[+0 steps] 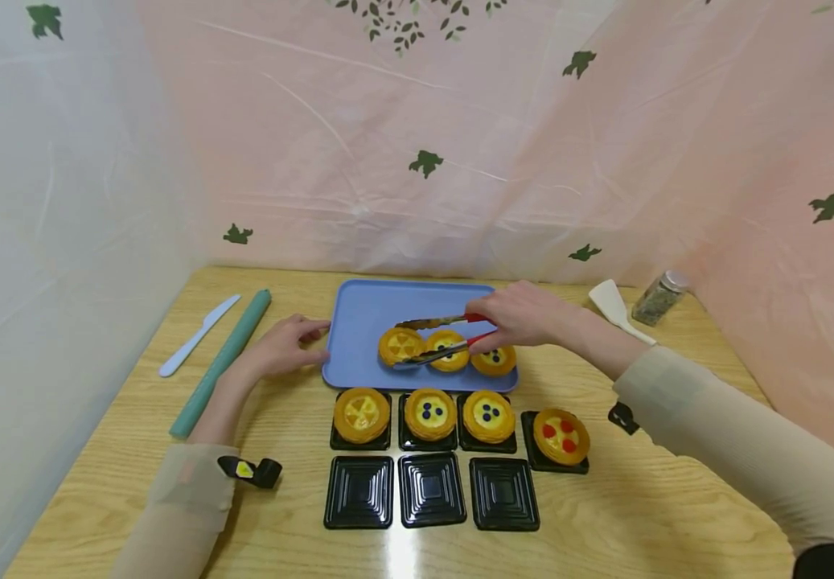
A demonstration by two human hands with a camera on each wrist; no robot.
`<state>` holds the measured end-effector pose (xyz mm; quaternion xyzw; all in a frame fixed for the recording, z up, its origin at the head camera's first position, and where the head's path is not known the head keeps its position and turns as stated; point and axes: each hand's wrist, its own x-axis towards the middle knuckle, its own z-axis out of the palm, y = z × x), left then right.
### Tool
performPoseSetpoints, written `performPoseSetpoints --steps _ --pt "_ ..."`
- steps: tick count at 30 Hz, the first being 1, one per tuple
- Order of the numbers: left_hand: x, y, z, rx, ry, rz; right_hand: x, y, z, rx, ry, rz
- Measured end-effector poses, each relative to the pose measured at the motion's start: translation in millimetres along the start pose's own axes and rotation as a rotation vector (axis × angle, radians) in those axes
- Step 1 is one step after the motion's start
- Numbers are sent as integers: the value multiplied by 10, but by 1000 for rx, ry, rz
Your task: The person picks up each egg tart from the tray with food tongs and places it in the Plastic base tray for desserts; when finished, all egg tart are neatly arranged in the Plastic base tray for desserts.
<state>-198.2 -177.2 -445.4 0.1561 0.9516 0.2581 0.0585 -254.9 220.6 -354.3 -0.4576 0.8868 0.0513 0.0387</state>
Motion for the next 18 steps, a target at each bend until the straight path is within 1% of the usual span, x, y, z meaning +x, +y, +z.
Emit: performPoseSetpoints --steps 7,11,15,18 --pt "8 -14 4 5 -18 -14 -26 9 -85 22 5 10" --pt "7 -13 9 2 -18 -13 -67 -18 -186 21 18 12" --pt "7 4 -1 -4 -21 -19 -132 -105 -327 22 24 0" --pt "9 6 -9 -8 -24 -17 -183 -193 -414 17 34 -32"
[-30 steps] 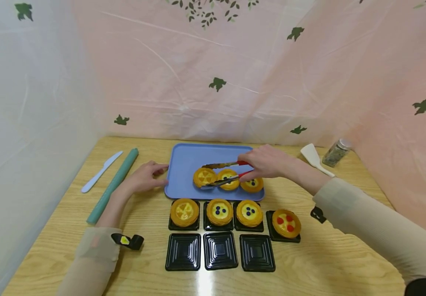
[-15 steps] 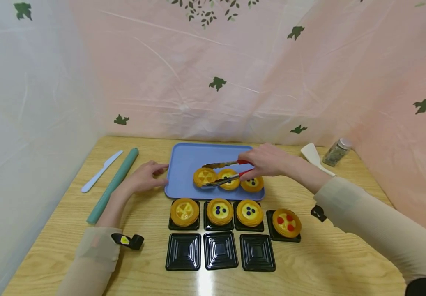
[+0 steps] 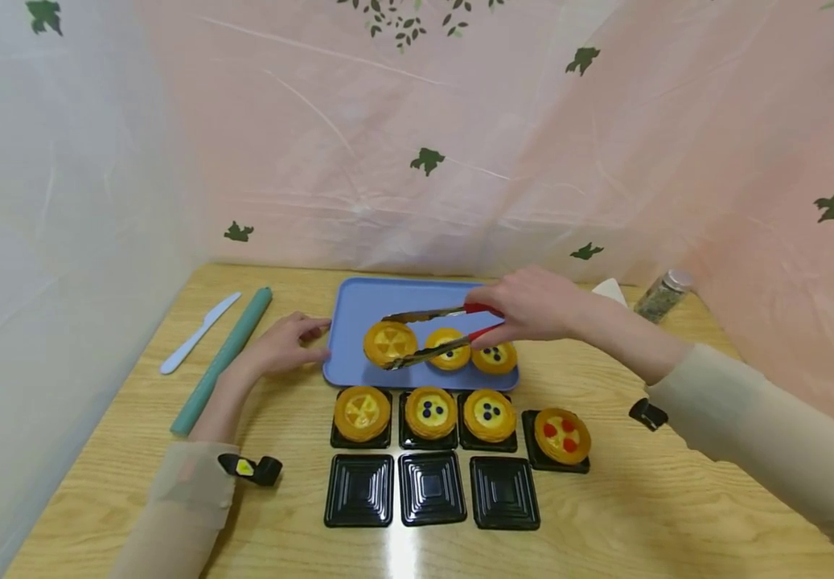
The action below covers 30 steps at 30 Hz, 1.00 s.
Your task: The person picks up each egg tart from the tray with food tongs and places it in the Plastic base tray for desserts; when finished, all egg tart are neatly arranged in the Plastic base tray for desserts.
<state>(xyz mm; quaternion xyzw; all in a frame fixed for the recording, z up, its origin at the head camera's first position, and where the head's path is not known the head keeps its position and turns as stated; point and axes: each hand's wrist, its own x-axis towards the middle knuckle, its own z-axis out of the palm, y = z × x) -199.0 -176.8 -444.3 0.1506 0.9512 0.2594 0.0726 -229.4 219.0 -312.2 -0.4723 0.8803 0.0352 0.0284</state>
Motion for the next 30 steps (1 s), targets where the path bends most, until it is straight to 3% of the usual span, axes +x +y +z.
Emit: performPoseSetpoints --steps 7,12,19,30 --pt "-15 6 -10 -6 -2 9 -128 -251 -95 -5 31 -101" --pt "-14 1 -7 -3 -2 13 -190 -398 -56 -46 60 -174" --pt "-6 -22 0 -6 -3 21 -244 -548 14 -54 13 -241" --pt "-8 0 -11 -15 -3 20 -258 -791 118 -96 50 -349"
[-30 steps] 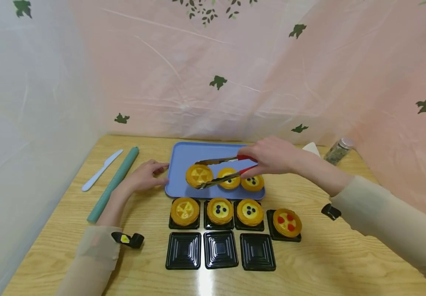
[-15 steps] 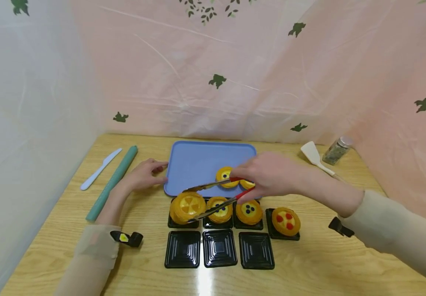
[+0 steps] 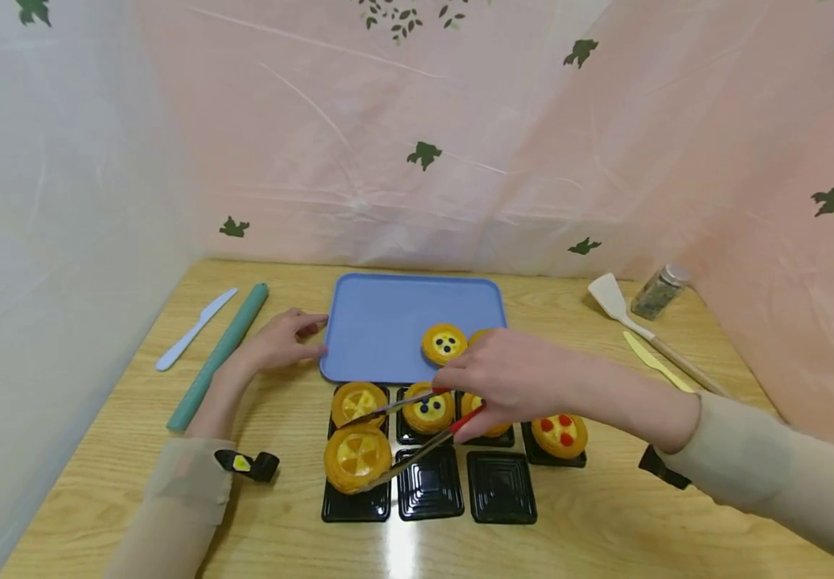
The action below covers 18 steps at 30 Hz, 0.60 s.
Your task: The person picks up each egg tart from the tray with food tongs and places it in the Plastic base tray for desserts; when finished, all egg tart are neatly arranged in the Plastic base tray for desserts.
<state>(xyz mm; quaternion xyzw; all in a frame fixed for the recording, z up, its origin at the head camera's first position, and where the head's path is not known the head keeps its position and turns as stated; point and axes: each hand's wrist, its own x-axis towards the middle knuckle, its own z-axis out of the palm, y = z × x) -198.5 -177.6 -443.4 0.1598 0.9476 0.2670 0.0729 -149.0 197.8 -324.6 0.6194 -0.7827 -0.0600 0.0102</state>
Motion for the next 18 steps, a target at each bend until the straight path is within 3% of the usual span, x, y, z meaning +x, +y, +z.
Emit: performPoseSetpoints --steps 18 --pt "16 -1 9 0 -6 -2 97 -117 206 -14 -68 -3"
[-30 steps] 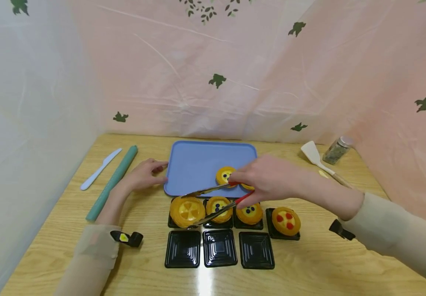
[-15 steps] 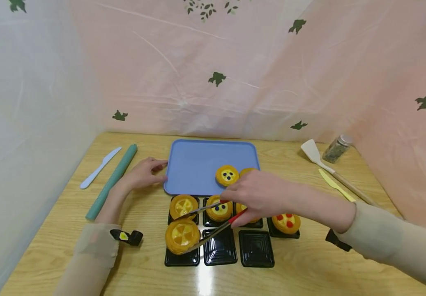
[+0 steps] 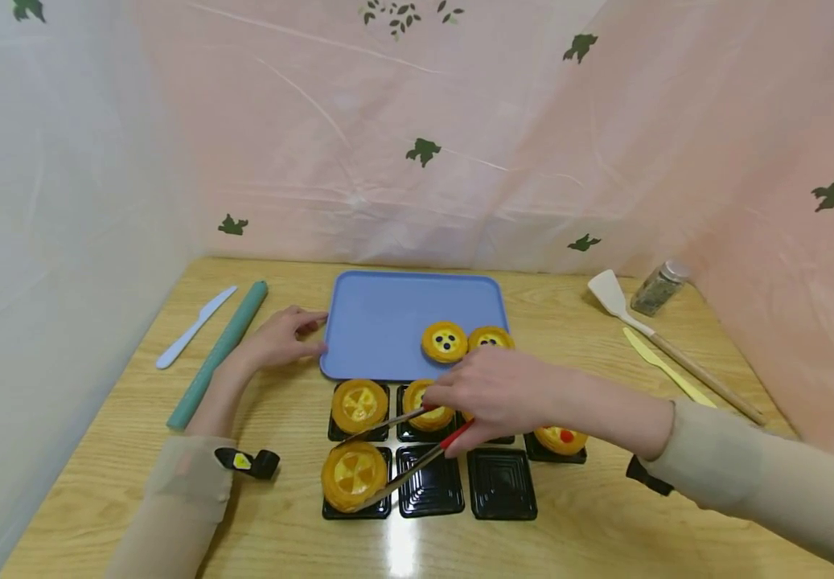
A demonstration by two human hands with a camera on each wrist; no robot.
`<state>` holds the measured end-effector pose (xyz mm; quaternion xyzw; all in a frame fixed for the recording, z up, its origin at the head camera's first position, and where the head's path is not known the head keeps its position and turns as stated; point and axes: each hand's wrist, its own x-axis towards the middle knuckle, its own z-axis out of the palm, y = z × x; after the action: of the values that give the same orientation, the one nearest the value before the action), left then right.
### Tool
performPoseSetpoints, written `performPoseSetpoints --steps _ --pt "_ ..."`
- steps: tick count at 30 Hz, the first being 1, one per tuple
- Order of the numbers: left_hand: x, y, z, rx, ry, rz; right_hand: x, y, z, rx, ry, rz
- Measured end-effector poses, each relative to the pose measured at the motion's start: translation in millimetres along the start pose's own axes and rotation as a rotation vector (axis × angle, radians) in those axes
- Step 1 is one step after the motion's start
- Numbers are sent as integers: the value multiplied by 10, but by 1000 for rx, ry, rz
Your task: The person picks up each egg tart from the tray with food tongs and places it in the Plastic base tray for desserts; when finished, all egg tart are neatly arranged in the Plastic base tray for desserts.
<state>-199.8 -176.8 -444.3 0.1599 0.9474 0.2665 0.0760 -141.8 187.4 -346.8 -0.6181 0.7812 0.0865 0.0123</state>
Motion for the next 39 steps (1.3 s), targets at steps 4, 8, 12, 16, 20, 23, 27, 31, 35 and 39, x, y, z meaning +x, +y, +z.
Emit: performPoseSetpoints --steps 4,8,12,16,20,23,27,31,35,39 --pt "-8 5 -5 -3 1 3 10 -6 12 -7 4 0" --pt "-11 20 -11 -3 -1 -1 4 -5 26 -16 6 3" --pt "-5 28 -17 4 -1 -5 -3 -5 51 -20 1 1" --pt "1 25 -18 8 4 0 0 -5 74 -26 0 0" --pt "0 20 -15 5 5 0 6 -5 88 -36 1 1" --pt "1 13 -11 3 2 -2 12 -9 92 -33 -4 4" --pt "7 1 -7 4 -2 0 17 -14 92 -17 -9 14" --pt "5 5 -20 1 0 3 19 -17 94 -12 -9 18" --pt "3 5 -14 -2 2 4 20 -19 97 -10 -9 17" --pt "-12 7 -6 -3 6 -3 20 -18 96 -13 -7 12"
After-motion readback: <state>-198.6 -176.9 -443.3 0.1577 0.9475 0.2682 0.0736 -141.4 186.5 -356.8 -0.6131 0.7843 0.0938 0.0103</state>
